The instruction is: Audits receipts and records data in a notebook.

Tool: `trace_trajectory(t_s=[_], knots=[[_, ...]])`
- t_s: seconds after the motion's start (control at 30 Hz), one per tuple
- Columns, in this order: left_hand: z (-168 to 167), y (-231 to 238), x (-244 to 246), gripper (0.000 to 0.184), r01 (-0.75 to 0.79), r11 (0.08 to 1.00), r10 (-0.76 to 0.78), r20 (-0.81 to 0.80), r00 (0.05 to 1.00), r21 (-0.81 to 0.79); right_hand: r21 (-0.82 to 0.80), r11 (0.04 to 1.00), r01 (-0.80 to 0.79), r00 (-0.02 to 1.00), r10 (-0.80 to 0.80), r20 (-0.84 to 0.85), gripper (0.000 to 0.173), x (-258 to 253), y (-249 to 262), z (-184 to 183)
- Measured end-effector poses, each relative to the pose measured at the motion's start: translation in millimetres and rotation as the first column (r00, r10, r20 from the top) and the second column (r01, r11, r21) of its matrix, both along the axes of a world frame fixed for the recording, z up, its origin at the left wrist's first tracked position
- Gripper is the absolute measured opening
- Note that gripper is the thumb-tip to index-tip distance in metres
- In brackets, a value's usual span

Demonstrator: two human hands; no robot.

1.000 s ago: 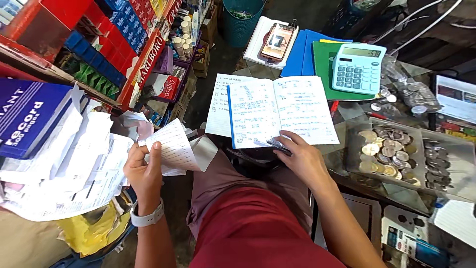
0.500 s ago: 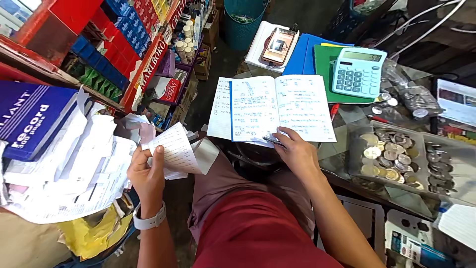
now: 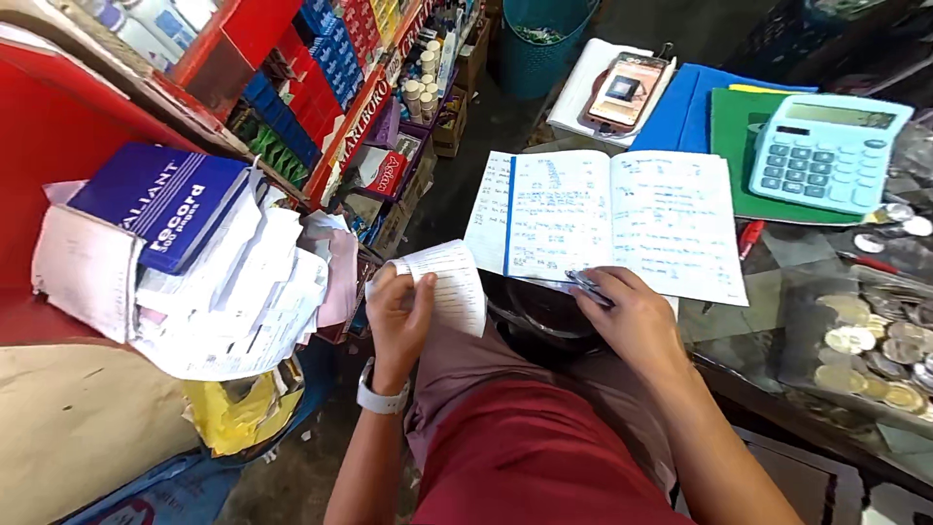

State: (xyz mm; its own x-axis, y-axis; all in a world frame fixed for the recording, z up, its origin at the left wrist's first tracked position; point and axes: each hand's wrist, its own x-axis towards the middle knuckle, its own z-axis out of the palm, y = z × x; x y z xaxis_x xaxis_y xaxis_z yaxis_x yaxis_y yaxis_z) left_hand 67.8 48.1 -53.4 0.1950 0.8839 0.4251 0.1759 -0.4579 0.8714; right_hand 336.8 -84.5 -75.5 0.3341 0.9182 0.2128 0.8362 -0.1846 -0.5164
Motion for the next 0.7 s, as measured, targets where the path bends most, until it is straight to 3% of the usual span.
trace_trajectory(t_s=[0.07, 0.13, 0.2, 0.3, 0.43, 0.7], knots=[[-0.1, -2.3, 4.8, 0.021, 0.020, 1.000, -0.020, 0.009, 1.000, 0.001, 0.058, 0.998, -0.039, 0.988, 0.047, -0.144, 0.028, -21.5, 3.5, 9.4], [-1.5, -4.8, 9.7, 0.021, 0.033, 0.999, -0.033, 0.014, 0.999, -0.003, 0.074, 0.992, -0.099, 0.912, 0.120, -0.393, 0.031, -43.0, 6.4, 15.3], [-3.3, -7.1, 16.1, 0.021, 0.041, 0.999, -0.041, 0.007, 0.999, 0.002, 0.095, 0.984, -0.153, 0.756, 0.179, -0.630, 0.032, -58.9, 12.1, 17.9], [-5.4, -10.0, 21.7, 0.021, 0.049, 0.999, -0.049, -0.011, 0.999, -0.008, 0.091, 0.988, -0.126, 0.528, 0.144, -0.837, 0.024, -75.8, 24.0, 22.2], [-6.2, -12.6, 28.0, 0.020, 0.064, 0.996, -0.062, 0.029, 0.998, -0.063, 0.046, 0.999, 0.001, 0.380, 0.042, -0.924, 0.009, -83.2, 35.3, 25.6], [-10.1, -15.1, 29.5, 0.044, 0.141, 0.968, -0.110, 0.157, 0.981, -0.207, 0.048, 0.997, 0.059, 0.392, 0.021, -0.920, 0.009, -81.4, 34.8, 24.2]])
